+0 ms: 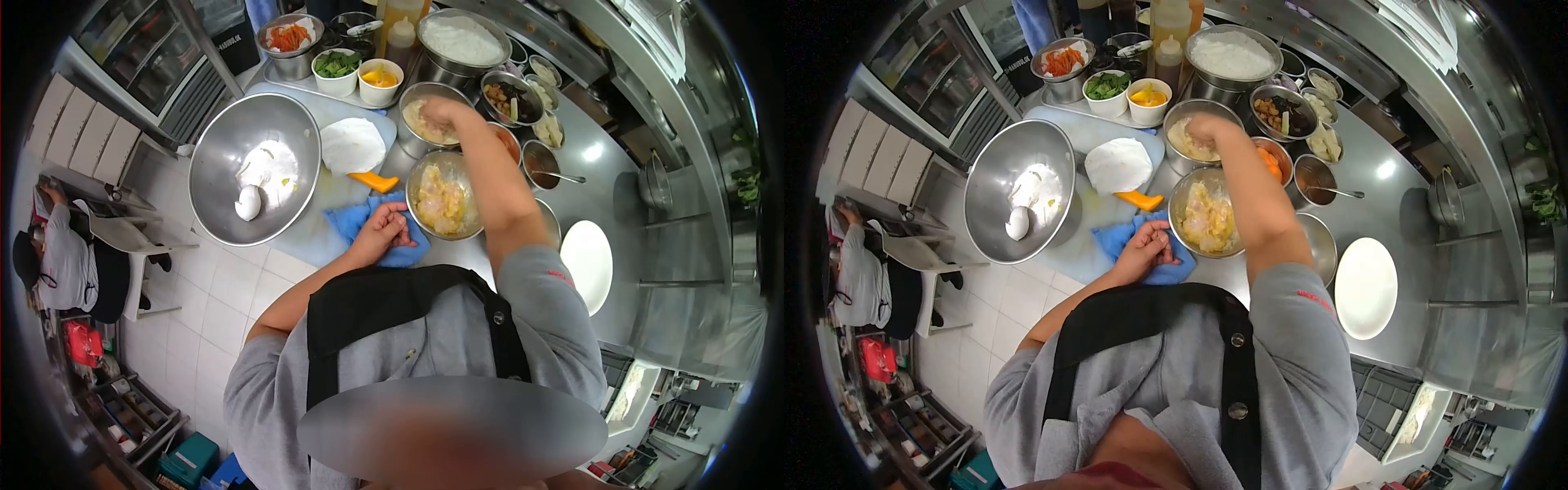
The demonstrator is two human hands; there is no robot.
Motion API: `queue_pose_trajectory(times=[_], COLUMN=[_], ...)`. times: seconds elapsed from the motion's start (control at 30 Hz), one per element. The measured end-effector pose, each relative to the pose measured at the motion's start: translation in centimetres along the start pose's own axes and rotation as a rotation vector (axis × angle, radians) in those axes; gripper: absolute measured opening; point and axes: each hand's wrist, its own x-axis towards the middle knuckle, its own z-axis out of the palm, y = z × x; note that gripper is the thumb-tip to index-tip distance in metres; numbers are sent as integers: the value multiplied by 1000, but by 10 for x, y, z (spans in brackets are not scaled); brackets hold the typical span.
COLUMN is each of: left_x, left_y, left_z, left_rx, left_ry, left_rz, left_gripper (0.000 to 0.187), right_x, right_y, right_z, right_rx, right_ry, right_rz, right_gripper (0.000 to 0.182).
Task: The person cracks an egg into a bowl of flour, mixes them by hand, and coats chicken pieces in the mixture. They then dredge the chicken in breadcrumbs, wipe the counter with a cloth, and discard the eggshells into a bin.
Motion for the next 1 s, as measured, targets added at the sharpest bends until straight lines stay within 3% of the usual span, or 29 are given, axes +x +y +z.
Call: queue_pose_trajectory(times=[0.13, 0.23, 0.33, 0.43, 0.63, 0.73, 0.93, 0.97, 1.0], left_x=[2, -1, 0, -1, 0, 0, 0, -1, -1], left_y=[1, 0, 2, 2, -1, 3, -2, 0, 2], left_z=[0, 1, 1, 2, 1, 2, 0, 1, 1], left_rx=[-18, -14, -11, -11, -18, -10, -23, -19, -12], left_ry=[-3, -8, 1, 2, -3, 0, -8, -5, -1], left_rz=[11, 8, 4, -2, 7, 2, 8, 1, -4], left_gripper=[26, 26, 26, 27, 26, 26, 26, 26, 26], right_x=[-14, -37, -46, -28, -26, -31, -18, -10, -1], right_y=[-2, -7, -11, 8, 16, 10, 9, 13, 22], right_z=[-10, 19, 13, 13, -7, -8, -7, 16, 18], right_rx=[-137, -367, -363, -284, -120, -291, 97, -159, -135], right_ry=[4, 189, 179, 199, 162, 37, 111, 142, 129], right_rz=[-63, -66, -70, -116, -158, 3, -139, -183, -162], right_gripper=[45, 54, 59, 49, 46, 49, 39, 38, 38])
